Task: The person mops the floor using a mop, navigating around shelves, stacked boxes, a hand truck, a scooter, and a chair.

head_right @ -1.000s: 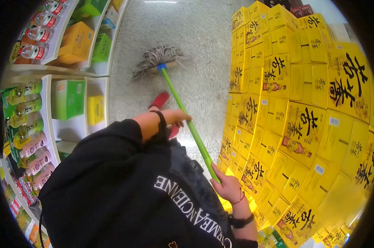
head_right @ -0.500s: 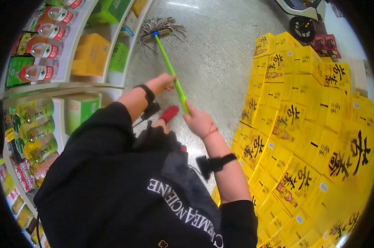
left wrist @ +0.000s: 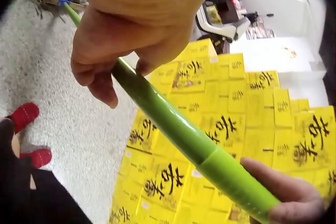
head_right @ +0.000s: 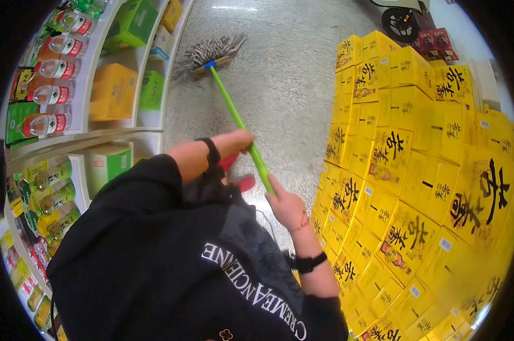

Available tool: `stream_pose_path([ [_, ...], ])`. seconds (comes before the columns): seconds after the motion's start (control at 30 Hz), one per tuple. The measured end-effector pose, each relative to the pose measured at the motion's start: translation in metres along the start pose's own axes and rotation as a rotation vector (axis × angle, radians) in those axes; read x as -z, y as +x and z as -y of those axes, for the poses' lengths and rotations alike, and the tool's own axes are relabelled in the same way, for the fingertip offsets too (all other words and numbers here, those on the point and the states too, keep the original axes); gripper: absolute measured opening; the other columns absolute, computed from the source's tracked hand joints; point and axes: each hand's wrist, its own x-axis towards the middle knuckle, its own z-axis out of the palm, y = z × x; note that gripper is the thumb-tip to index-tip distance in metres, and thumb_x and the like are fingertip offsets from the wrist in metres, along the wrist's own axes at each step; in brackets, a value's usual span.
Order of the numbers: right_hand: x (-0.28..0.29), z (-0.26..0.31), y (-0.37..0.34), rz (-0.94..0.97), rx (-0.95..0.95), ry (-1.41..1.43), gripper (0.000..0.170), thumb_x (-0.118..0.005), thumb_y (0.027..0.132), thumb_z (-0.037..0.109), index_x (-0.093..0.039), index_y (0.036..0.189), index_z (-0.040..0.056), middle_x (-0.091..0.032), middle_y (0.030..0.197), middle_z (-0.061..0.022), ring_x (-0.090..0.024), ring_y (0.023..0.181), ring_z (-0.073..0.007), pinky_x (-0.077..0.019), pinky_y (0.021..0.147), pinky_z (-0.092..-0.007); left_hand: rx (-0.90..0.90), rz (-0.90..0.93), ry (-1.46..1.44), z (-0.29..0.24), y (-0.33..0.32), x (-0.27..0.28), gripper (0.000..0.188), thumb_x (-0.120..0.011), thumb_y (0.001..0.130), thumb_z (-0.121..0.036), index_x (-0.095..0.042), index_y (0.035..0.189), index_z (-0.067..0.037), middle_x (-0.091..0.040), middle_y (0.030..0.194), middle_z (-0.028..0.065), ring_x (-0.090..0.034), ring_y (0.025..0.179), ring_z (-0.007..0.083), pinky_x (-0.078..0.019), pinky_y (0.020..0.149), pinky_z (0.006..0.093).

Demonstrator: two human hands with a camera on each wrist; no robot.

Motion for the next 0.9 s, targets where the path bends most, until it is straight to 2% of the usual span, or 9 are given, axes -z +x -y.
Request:
stream_pose_path([
  [0.1,-0.009,-0.036,-0.072,-0.044,-0.052,0.102,0.050,-0.051,0.079,0.032,-0.038,0.127,0.0216,-0.056,0.067,-0.0214,-0.057,0.064,-0.0370,-0.0433,0.056,-0.0417,0.043,0.224,0.184,-0.013,-0.050,-0.058,0.038,-0.044,0.081,-0.034,-0.058,0.088,0.000,-0.061,0.068,0.0155,-0.059,0.049,0.0246,-0.0462,0.045,0.0383],
  [0.27,-0.023,-0.063,-0.186,-0.134,-0.128,0.234,0.050,-0.053,0.079,0.030,-0.039,0.127,0.0209,-0.058,0.078,-0.0219,-0.058,0.068,-0.0355,-0.0443,0.059,-0.0372,0.148,0.674,0.434,-0.011,-0.074,-0.136,0.051,-0.038,0.082,-0.046,-0.050,0.113,-0.007,-0.063,0.089,0.0157,-0.062,0.079,0.0222,-0.0427,0.065,0.0365],
  [0.33,-0.027,-0.070,-0.216,-0.218,-0.097,0.236,0.050,-0.053,0.079,0.029,-0.039,0.127,0.0205,-0.058,0.083,-0.0219,-0.059,0.070,-0.0350,-0.0447,0.060,-0.0355,0.124,0.741,0.517,-0.018,-0.088,-0.157,0.051,-0.038,0.082,-0.046,-0.049,0.114,-0.007,-0.064,0.089,0.0152,-0.062,0.079,0.0223,-0.0426,0.065,0.0367],
  [0.43,-0.029,-0.077,-0.237,-0.165,-0.179,0.272,0.049,-0.053,0.081,0.029,-0.040,0.127,0.0192,-0.058,0.090,-0.0216,-0.059,0.074,-0.0348,-0.0450,0.063,-0.0333,0.061,0.837,0.613,-0.035,-0.106,-0.168,0.050,-0.037,0.084,-0.047,-0.054,0.113,-0.010,-0.063,0.090,0.0148,-0.062,0.076,0.0237,-0.0446,0.070,0.0391],
  [0.63,-0.022,-0.077,-0.196,-0.180,-0.217,0.238,0.050,-0.056,0.079,0.031,-0.042,0.125,0.0173,-0.058,0.088,-0.0212,-0.059,0.072,-0.0343,-0.0444,0.059,-0.0346,0.035,0.663,0.612,-0.035,-0.071,-0.158,0.046,-0.043,0.082,-0.043,-0.057,0.107,-0.007,-0.063,0.086,0.0166,-0.062,0.071,0.0235,-0.0470,0.062,0.0368],
  [0.7,-0.017,-0.077,-0.159,-0.266,-0.120,0.182,0.051,-0.057,0.077,0.031,-0.043,0.124,0.0154,-0.058,0.083,-0.0217,-0.059,0.070,-0.0347,-0.0444,0.058,-0.0360,-0.080,0.554,0.489,-0.024,-0.033,-0.153,0.049,-0.045,0.081,-0.043,-0.054,0.109,-0.003,-0.063,0.082,0.0187,-0.063,0.066,0.0282,-0.0494,0.059,0.0406],
  [0.8,0.009,-0.064,-0.082,-0.189,-0.189,0.291,0.050,-0.056,0.077,0.029,-0.043,0.123,0.0152,-0.058,0.080,-0.0233,-0.058,0.070,-0.0354,-0.0452,0.059,-0.0374,-0.083,0.327,0.276,-0.047,0.005,-0.106,0.040,-0.046,0.080,-0.035,-0.058,0.100,-0.002,-0.061,0.075,0.0183,-0.062,0.058,0.0271,-0.0507,0.049,0.0366],
  [0.87,0.032,-0.049,-0.018,-0.212,-0.101,0.240,0.049,-0.053,0.079,0.022,-0.041,0.125,0.0100,-0.059,0.097,-0.0195,-0.061,0.078,-0.0261,-0.0459,0.068,-0.0294,-0.061,0.208,0.165,-0.073,0.041,-0.062,0.039,-0.046,0.081,-0.034,-0.058,0.094,0.000,-0.060,0.076,0.0168,-0.060,0.055,0.0262,-0.0499,0.045,0.0349],
  [0.9,0.049,-0.036,0.014,-0.155,-0.139,0.206,0.049,-0.053,0.079,0.023,-0.041,0.125,0.0097,-0.059,0.097,-0.0197,-0.061,0.079,-0.0284,-0.0459,0.069,-0.0305,-0.114,0.108,0.068,-0.090,0.053,-0.039,0.038,-0.046,0.082,-0.034,-0.058,0.088,0.001,-0.060,0.073,0.0152,-0.059,0.052,0.0245,-0.0489,0.044,0.0353],
])
